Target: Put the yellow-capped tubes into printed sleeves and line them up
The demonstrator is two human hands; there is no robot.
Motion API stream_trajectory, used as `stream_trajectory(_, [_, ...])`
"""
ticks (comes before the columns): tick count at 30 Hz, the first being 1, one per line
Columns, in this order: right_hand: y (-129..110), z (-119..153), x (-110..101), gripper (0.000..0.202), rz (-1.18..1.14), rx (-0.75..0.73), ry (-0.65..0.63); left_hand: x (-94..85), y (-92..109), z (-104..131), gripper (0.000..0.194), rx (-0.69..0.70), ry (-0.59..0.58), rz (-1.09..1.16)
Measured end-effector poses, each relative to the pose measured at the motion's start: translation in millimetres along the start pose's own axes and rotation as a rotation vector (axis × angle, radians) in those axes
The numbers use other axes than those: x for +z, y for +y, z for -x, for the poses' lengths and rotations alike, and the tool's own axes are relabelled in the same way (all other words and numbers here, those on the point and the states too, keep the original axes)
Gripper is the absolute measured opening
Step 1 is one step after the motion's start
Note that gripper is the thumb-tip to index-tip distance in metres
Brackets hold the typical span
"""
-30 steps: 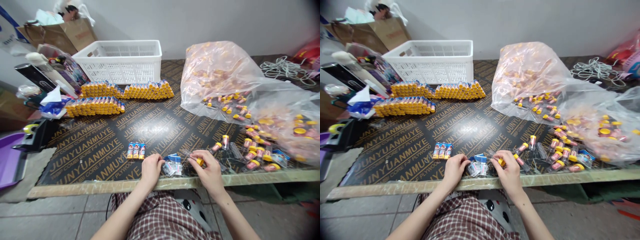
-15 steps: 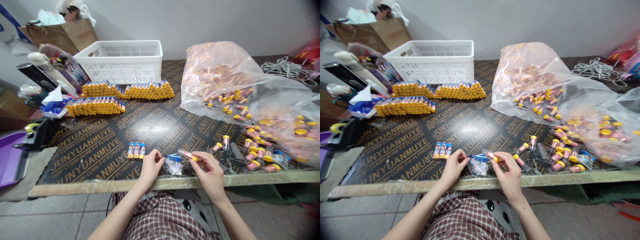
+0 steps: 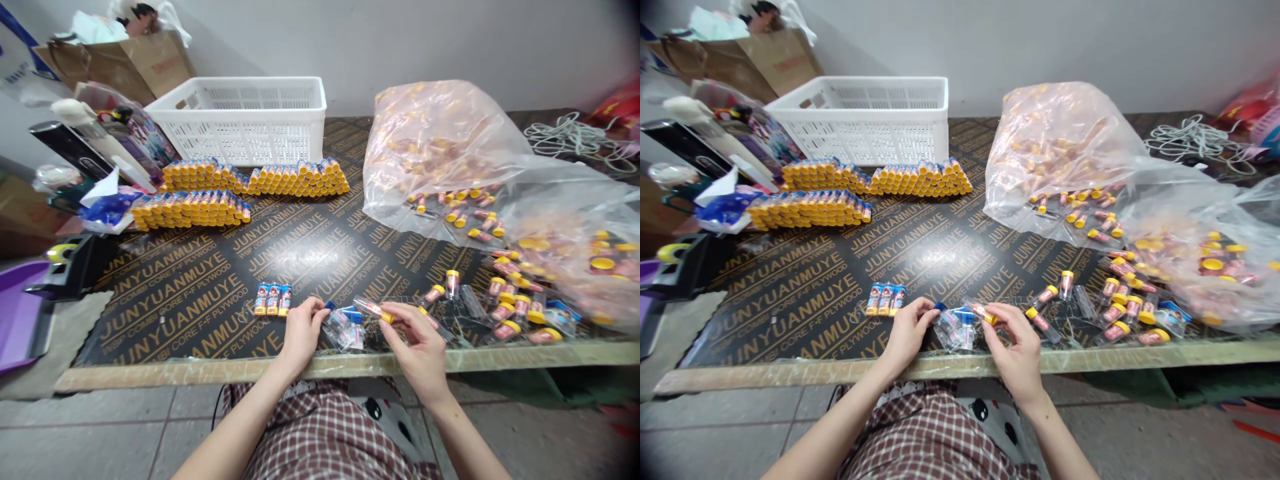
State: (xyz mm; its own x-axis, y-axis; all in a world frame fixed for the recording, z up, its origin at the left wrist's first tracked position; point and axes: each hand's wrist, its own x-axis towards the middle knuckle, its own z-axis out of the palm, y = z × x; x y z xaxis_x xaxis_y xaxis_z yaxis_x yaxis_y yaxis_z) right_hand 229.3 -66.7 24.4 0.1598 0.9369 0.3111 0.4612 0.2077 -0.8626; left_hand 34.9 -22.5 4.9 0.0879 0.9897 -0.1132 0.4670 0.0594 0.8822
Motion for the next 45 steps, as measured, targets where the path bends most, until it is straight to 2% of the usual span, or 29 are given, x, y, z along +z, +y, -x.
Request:
stream_trajectory(3, [0.2, 0.7, 0.7, 0.015, -0.003, 0.004, -0.006, 1.7, -1.4, -1.3, 0.018, 0.126, -0.031, -0.24])
stream_trajectory(6, [0.1, 1.0, 1.0, 0.015, -0.012, 0.01, -0.009, 4.5, -3.2, -2.3, 0.016, 0.227, -0.047, -0.437])
stream_trajectory(9, [0.5, 0.5, 1.4, 0.015, -0.001, 0.008, -0.006, 6.0, -3.4, -2.1, 0.008, 0.235, -0.062, -0.533])
stream_trajectory(13, [2.7, 0.5, 2.2, 0.015, 0.001, 0.004, 0.003, 5.3, -1.6, -0.6, 0.007, 0.292, -0.001, -0.547])
stream_trajectory(16, [4.2, 1.8, 2.7, 0.017, -0.016, -0.002, 0.002, 3.1, 0.2, -1.9, 0.01, 0.235, 0.034, -0.307])
stream_trajectory(20, [3.3, 4.8, 4.4, 0.021, -0.067, -0.015, 0.005, -3.1, 4.4, -8.2, 0.015, -0.071, 0.062, 0.305])
stream_trajectory(22, [0.8, 6.3, 6.2, 0.023, -0.097, -0.014, 0.011, -7.1, 7.7, -11.2, 0.024, -0.204, 0.072, 0.573])
stream_trajectory(25, [-4.6, 7.7, 9.8, 0.024, -0.105, -0.023, 0.007, -12.2, 13.1, -13.3, 0.041, -0.349, 0.067, 0.836])
stream_trajectory(27, [-8.0, 8.2, 12.1, 0.025, -0.097, -0.031, 0.003, -14.2, 15.7, -13.5, 0.037, -0.396, 0.068, 0.944])
stream_trajectory(29, [-10.2, 8.8, 14.1, 0.025, -0.087, -0.04, 0.006, -15.2, 17.0, -13.6, 0.031, -0.411, 0.085, 1.023])
stream_trajectory(32, [-11.3, 9.7, 16.0, 0.027, -0.081, -0.058, 0.025, -15.9, 17.7, -13.6, 0.032, -0.428, 0.121, 1.075])
stream_trajectory(40, [-10.9, 11.4, 18.0, 0.033, -0.034, -0.149, 0.022, -18.2, 20.2, -11.7, 0.037, -0.466, 0.201, 1.06])
stream_trajectory(45, [-16.3, 11.2, 21.2, 0.039, -0.005, -0.259, -0.083, -14.4, 16.7, -11.3, 0.035, -0.41, 0.228, 1.001])
